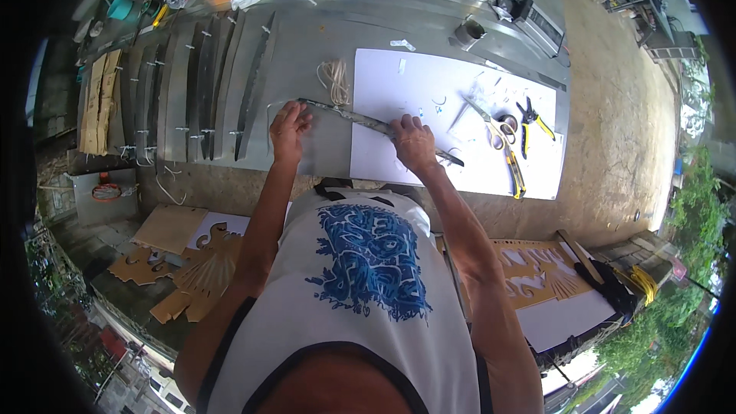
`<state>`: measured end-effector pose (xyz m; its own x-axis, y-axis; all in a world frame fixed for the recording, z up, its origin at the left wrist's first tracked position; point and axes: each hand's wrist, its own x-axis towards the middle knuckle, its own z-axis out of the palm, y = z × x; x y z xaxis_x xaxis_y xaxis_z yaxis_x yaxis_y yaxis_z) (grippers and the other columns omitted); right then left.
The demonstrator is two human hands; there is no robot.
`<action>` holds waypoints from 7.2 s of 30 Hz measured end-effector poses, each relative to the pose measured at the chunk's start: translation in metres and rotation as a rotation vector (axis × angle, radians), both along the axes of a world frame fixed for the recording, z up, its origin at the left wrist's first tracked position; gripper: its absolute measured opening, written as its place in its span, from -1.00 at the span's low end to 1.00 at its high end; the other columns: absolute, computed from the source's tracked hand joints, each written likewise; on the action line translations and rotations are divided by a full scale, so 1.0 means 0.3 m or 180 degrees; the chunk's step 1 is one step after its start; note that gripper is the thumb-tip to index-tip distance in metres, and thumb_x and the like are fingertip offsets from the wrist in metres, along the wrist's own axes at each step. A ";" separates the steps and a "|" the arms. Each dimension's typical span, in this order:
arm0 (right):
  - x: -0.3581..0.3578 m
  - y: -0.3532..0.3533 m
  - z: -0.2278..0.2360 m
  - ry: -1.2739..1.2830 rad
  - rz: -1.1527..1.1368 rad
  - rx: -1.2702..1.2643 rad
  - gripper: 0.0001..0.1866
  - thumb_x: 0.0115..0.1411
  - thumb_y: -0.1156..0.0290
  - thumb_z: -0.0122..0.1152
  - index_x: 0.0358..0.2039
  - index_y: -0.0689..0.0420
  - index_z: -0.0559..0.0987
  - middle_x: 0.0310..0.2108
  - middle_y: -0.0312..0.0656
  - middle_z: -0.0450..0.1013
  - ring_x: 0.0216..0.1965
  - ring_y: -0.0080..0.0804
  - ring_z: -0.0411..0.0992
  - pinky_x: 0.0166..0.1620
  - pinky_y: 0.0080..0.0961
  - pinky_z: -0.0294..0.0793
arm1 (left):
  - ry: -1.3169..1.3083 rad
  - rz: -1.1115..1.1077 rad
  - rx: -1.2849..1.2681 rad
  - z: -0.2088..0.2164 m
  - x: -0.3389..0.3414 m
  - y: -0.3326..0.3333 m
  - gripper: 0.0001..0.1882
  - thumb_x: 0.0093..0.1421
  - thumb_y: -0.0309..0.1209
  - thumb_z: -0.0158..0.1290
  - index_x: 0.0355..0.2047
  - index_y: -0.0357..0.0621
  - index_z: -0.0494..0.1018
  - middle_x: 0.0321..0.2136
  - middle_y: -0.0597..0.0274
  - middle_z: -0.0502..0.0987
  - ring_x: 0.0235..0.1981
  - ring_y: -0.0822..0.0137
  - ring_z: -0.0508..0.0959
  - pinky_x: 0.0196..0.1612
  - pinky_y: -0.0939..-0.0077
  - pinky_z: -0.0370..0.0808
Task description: The person assembles LED light strips by cutting them, stripping the wire ends, and soldering them to a power source. They then test the connection to verify the lights turn on and place the finished strips onto a metal rack.
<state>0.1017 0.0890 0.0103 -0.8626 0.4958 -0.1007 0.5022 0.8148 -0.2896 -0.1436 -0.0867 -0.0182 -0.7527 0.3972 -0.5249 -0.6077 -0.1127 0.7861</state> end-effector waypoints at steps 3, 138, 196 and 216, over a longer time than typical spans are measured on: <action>0.011 -0.028 0.003 -0.0101 -0.0191 0.0037 -0.77 0.22 0.37 0.23 -0.10 0.02 0.52 -0.15 -0.13 0.41 -0.03 -0.12 0.43 -0.09 -0.13 0.49 | -0.0074 -0.0010 -0.0075 0.025 -0.018 0.003 -0.44 0.18 -0.30 0.32 0.15 -0.19 0.45 -0.14 0.23 0.64 -0.46 0.46 0.56 -0.45 0.57 0.42; -0.064 0.048 0.217 0.0942 -0.0050 -0.1126 -0.72 0.19 0.42 0.32 -0.10 0.23 0.57 -0.25 -0.03 0.53 -0.25 -0.08 0.50 -0.12 -0.20 0.48 | 0.1644 -0.1275 0.0017 0.282 0.065 0.068 -0.85 0.24 -0.44 0.26 -0.21 -0.24 0.65 -0.34 0.26 0.66 -0.30 0.50 0.60 -0.21 0.59 0.52; 1.010 1.717 -0.017 0.2148 -0.3685 -0.1904 -0.62 0.19 0.27 0.22 -0.11 0.29 0.67 -0.36 -0.11 0.64 -0.43 -0.43 0.54 -0.34 -0.49 0.51 | 0.2393 -0.2471 -0.0999 0.367 0.874 0.913 -0.81 0.27 -0.48 0.23 -0.13 -0.30 0.62 -0.31 0.21 0.69 -0.27 0.46 0.63 -0.08 0.55 0.53; 0.981 1.979 -0.483 0.3790 -0.3632 -0.5523 -0.56 0.37 0.37 0.09 0.10 0.48 0.41 0.08 0.14 0.44 0.12 -0.09 0.40 0.28 -0.21 0.35 | 0.1927 -0.2592 -0.1120 0.413 0.902 1.041 -0.74 0.30 -0.45 0.19 -0.04 -0.30 0.57 -0.35 0.29 0.62 -0.36 0.47 0.58 -0.24 0.56 0.49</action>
